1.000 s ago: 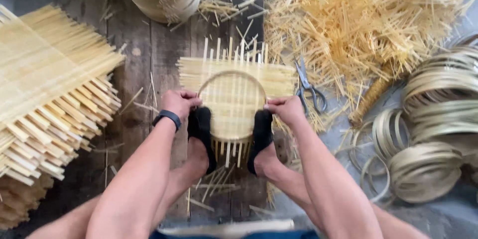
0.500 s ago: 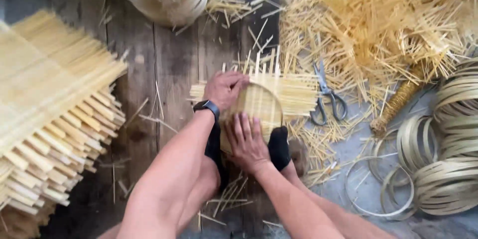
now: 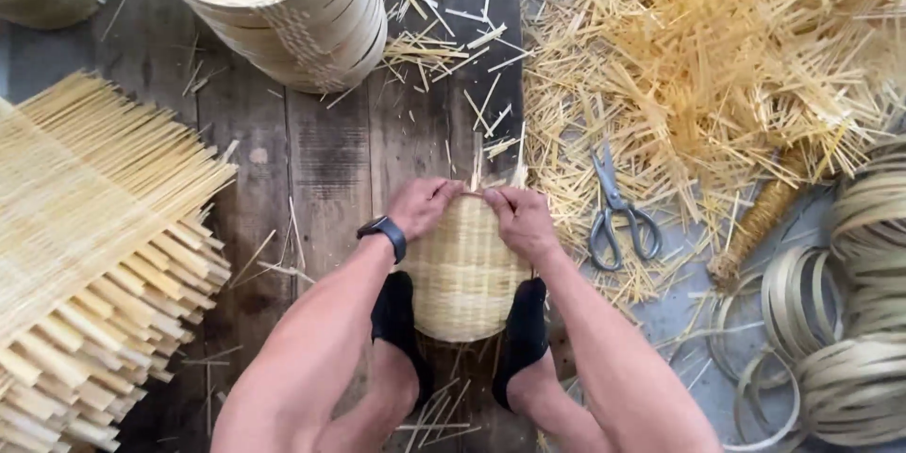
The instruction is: The person cuts circular pieces from woven bamboo mats using a round wooden template and scissors. They place the template on the mat, trim the excess around the edge, and stack the finished circles. The process is repeated multiple times.
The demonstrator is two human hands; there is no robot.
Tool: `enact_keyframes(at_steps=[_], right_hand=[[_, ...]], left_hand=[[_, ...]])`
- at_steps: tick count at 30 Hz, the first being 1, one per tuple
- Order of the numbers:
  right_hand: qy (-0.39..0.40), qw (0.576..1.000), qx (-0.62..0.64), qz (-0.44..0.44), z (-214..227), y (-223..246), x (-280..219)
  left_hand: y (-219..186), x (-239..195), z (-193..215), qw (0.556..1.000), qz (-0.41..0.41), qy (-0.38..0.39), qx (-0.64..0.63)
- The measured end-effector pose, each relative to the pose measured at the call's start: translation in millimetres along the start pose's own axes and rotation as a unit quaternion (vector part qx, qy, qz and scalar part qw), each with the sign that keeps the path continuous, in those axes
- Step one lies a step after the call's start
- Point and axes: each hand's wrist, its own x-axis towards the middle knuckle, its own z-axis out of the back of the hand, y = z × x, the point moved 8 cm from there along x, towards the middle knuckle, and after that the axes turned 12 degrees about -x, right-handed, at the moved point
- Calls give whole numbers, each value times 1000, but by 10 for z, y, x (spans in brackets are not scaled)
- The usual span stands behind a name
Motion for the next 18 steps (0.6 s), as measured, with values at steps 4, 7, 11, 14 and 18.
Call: enact_keyframes(at_steps=[4, 7, 11, 14, 18], right_hand=[[88, 986, 8, -140, -161, -402, -24], [80, 990, 26, -115, -191, -455, -52], [-1, 997, 77, -8, -152, -947, -38], [23, 987, 117, -107, 789, -1485, -199], [99, 956, -260, -93, 2645, -84, -706]], left_hand=[[531, 100, -214, 988, 136, 32, -68], [767, 174, -227, 988, 71, -2, -138], [775, 385, -152, 999, -35, -21, 28], [-148, -245, 146, 986, 160, 16, -39], [-1190, -665, 360, 997, 59, -39, -21]])
